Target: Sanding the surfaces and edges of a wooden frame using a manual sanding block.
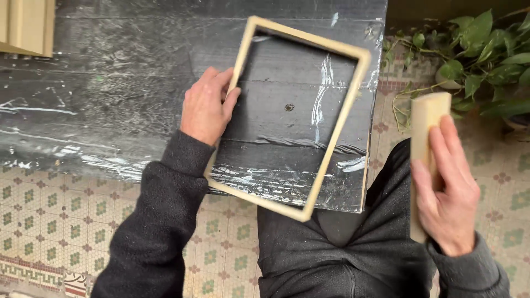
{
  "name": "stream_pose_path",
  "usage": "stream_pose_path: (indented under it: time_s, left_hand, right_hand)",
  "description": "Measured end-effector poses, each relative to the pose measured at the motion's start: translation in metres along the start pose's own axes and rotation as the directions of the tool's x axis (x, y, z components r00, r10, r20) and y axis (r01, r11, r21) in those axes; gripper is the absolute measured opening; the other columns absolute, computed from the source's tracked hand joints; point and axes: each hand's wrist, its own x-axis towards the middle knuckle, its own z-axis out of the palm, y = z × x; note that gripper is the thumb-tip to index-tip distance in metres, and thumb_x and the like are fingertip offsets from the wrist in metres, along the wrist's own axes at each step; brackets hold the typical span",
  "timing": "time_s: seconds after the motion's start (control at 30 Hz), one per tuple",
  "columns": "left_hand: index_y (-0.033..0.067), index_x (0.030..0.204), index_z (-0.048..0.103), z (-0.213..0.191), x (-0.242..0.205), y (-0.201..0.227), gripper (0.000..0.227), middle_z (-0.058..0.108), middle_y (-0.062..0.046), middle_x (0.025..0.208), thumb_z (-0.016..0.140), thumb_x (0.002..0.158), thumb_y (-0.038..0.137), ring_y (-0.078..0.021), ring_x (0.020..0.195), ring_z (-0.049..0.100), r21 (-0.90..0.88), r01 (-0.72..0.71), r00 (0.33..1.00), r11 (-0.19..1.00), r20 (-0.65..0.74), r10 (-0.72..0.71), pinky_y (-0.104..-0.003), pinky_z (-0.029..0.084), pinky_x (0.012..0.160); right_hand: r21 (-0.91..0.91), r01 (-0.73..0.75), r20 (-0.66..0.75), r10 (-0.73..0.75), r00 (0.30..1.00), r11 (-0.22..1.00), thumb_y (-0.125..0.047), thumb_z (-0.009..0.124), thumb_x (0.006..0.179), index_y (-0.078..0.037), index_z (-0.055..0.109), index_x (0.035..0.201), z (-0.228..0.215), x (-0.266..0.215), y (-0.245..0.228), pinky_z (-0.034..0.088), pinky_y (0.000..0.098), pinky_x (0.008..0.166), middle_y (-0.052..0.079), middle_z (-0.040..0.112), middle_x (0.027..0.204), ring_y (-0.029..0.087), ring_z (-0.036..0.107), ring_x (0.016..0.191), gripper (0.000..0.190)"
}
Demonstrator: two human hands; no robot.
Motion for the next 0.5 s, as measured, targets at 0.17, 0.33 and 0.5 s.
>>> stream_pose_path:
  time_s: [0.17, 0.33, 0.5]
  left_hand:
    - [0.0052, 0.139, 0.056, -0.002, -0.014, 0.015, 0.053, 0.058, -0.012, 0.102, 0.074, 0.09, 0.016, -0.0262, 0.077, 0.068, -0.109, 0.269, 0.963, 0.957, 0.049, -0.265, -0.041, 0.055, 0.073]
    - [0.002, 0.15, 0.043, 0.045, 0.032, 0.042, 0.067, 0.047, -0.018, 0.147, 0.074, 0.093, 0.016, -0.0353, 0.136, 0.048, -0.02, -0.111, 0.979, 0.994, -0.173, 0.106, -0.045, 0.042, 0.115]
    - [0.0036, 0.159, 0.031, 0.135, 0.088, 0.049, 0.064, 0.032, -0.012, 0.165, 0.058, 0.105, 0.025, -0.0304, 0.154, 0.028, 0.227, -0.193, 0.96, 0.955, -0.16, 0.232, -0.059, 0.015, 0.127]
  right_hand:
    - [0.023, 0.063, 0.081, -0.064, 0.995, 0.998, -0.003, 0.062, 0.104, 0.004, 0.051, 0.152, 0.021, 0.03, -0.014, 0.044, 0.0427, 0.121, 0.026, 0.044, 0.164, 0.039, 0.049, 0.15, 0.05]
    - [-0.109, 0.208, 0.161, -0.189, 0.969, 0.972, -0.005, 0.063, 0.105, 0.004, 0.052, 0.153, 0.061, 0.082, -0.01, 0.043, 0.0484, 0.122, 0.027, 0.044, 0.163, 0.041, 0.046, 0.15, 0.05]
    - [-0.219, 0.302, 0.242, -0.248, 0.938, 0.928, -0.006, 0.064, 0.107, 0.003, 0.054, 0.149, 0.095, 0.123, -0.009, 0.048, 0.048, 0.112, 0.026, 0.051, 0.156, 0.041, 0.053, 0.137, 0.045]
